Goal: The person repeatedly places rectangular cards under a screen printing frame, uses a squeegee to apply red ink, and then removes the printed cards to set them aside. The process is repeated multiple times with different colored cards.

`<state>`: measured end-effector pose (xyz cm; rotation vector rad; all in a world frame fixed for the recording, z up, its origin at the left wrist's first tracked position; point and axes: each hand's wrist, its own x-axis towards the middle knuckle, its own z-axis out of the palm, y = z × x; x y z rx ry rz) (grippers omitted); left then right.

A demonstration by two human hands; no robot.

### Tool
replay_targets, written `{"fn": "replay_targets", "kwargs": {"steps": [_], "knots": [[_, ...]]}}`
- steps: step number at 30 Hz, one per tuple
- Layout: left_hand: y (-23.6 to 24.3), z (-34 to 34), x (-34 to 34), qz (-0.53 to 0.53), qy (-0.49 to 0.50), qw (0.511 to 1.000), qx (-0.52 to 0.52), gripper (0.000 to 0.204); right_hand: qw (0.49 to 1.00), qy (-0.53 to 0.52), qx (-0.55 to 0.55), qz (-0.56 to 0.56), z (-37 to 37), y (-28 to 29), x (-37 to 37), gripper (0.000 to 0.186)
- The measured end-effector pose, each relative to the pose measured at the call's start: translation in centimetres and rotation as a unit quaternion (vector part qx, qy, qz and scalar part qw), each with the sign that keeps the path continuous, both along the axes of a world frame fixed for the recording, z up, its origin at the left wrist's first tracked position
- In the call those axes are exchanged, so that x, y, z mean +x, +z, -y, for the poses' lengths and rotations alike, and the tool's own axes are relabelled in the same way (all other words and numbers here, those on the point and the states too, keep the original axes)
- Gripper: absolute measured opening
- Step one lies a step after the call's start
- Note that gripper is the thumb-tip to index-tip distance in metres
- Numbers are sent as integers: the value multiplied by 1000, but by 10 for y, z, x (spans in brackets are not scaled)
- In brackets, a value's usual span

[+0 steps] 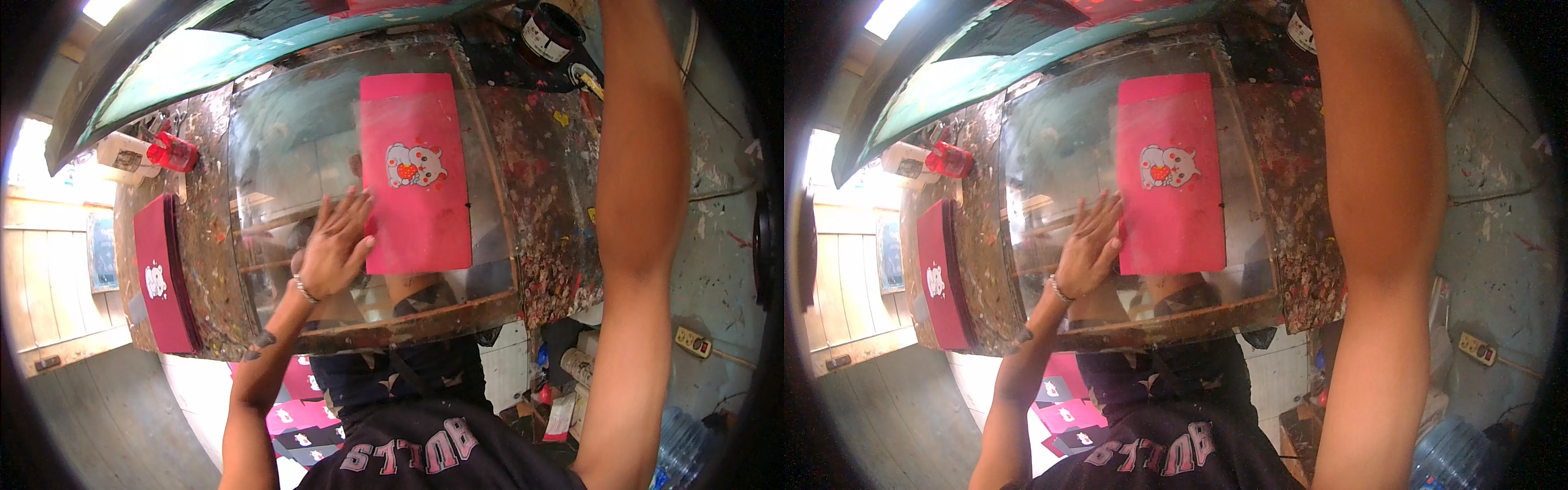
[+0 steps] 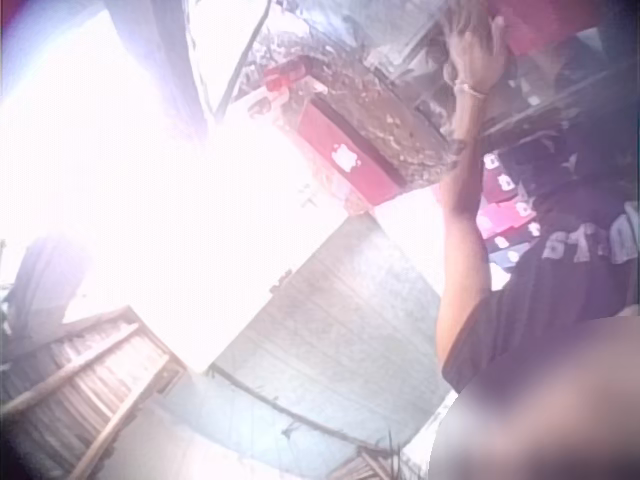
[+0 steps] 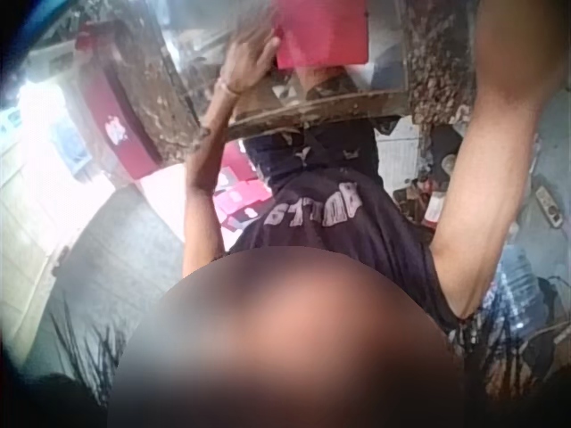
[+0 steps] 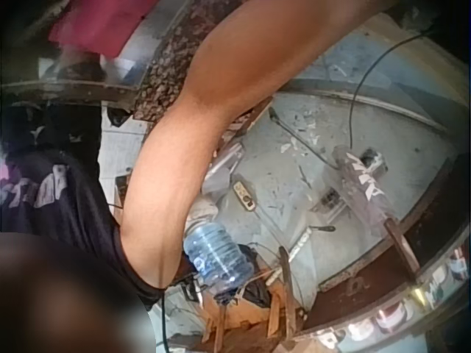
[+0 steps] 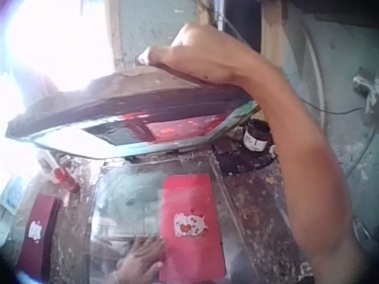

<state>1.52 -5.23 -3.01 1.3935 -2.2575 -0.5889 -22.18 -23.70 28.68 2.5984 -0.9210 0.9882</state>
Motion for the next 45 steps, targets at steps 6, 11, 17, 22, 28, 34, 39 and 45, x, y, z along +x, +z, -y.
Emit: {"fn": "replay_targets", "kwargs": {"steps": [6,11,17,22,28,34,39,45], "knots": [[19,43,-169,-477,47,864,154,60,997,-48,61,12,26,9,3,63],[133,20,-79,-201,209,921,-261,79,990,-117,70,36,-41,-25,11,58],[168,-21,17,204,128,959,-150,63,998,-6,-65,-10,-109,-158,-36,52],[51,-43,1,160,130,977,-60,47,996,9,68,-64,-167,-284,-51,49],[32,-49,-9,185,128,974,-8,42,949,-46,281,-136,-90,-255,-26,32],[31,-54,-8,207,116,971,-34,41,931,-21,322,-172,-96,-245,-15,33],[37,-52,-8,188,103,977,0,44,975,-59,174,-126,-110,-265,-30,34],[34,-50,-4,171,103,980,-11,45,981,-39,154,-110,-2,-274,-7,42]]}}
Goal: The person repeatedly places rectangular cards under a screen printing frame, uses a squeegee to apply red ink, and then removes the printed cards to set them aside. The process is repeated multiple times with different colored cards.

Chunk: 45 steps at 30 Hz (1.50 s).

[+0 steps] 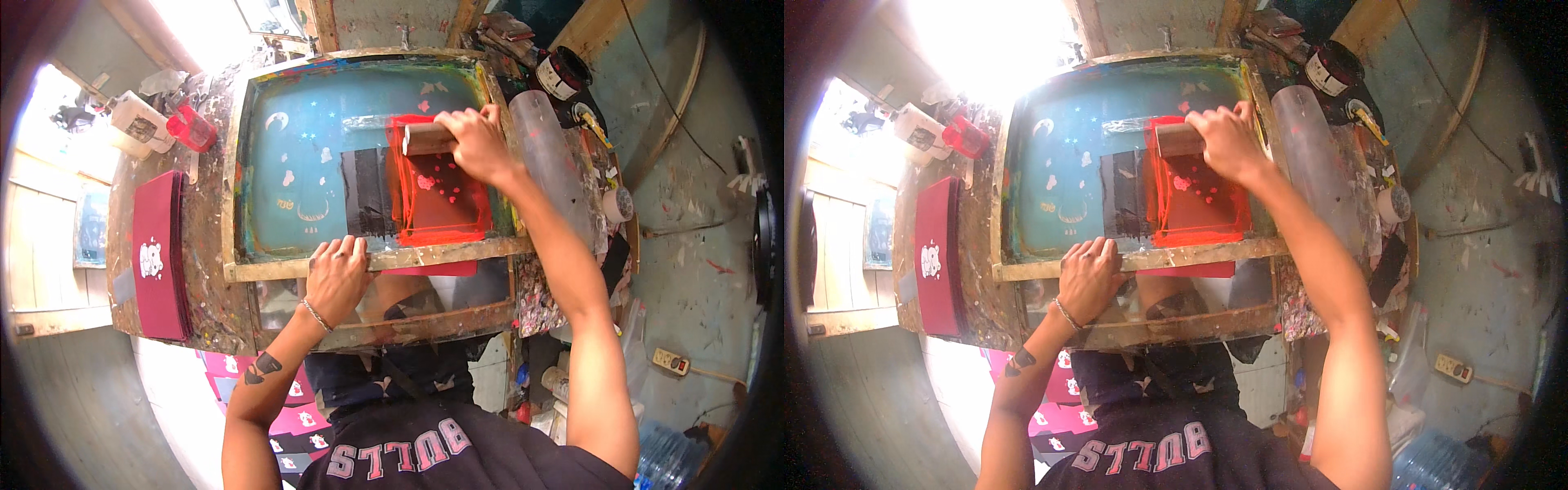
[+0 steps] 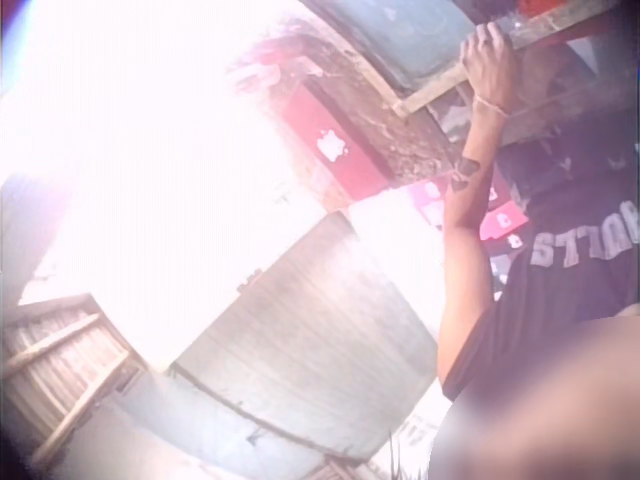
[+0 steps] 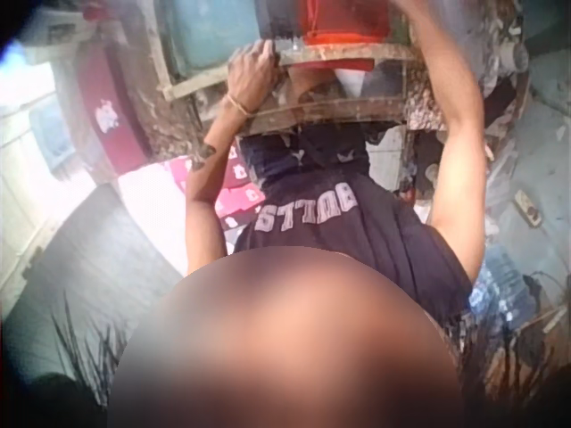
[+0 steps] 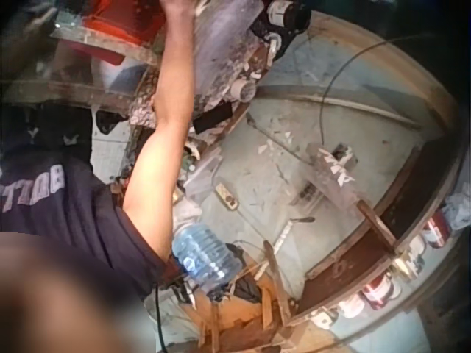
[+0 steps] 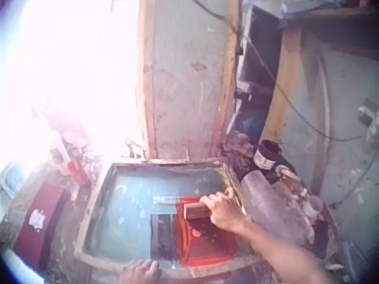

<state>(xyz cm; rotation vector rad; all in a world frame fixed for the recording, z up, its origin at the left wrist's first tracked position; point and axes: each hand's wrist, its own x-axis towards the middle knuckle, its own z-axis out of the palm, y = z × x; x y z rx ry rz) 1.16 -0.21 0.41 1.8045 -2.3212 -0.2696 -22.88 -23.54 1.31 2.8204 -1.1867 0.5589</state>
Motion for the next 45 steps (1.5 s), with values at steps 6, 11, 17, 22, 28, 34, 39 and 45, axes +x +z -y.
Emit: {"fn": "replay_targets", "kwargs": {"steps": [6,11,17,22,28,34,39,45], "knots": [[-6,1,-1,-3,-5,1000,-4,42,1000,-24,20,-4,44,5,10,43],[-7,-3,0,-9,7,1000,-6,42,1000,-10,21,-10,-39,-5,-2,38],[-2,-2,2,-18,9,1000,-18,44,999,25,14,46,-147,1,-28,32],[25,7,7,-19,28,999,-12,45,997,20,-77,-3,-168,14,-33,28],[175,54,7,-165,104,978,-71,63,973,-3,-224,62,-99,128,-29,58],[56,20,-20,-157,-42,964,-212,50,981,-56,-121,142,-57,237,24,55],[-40,-14,-41,-88,-74,993,-30,66,978,-53,-137,150,-28,256,9,53],[-42,-147,37,-94,113,988,-48,56,974,-9,-157,161,9,253,23,62]]}}
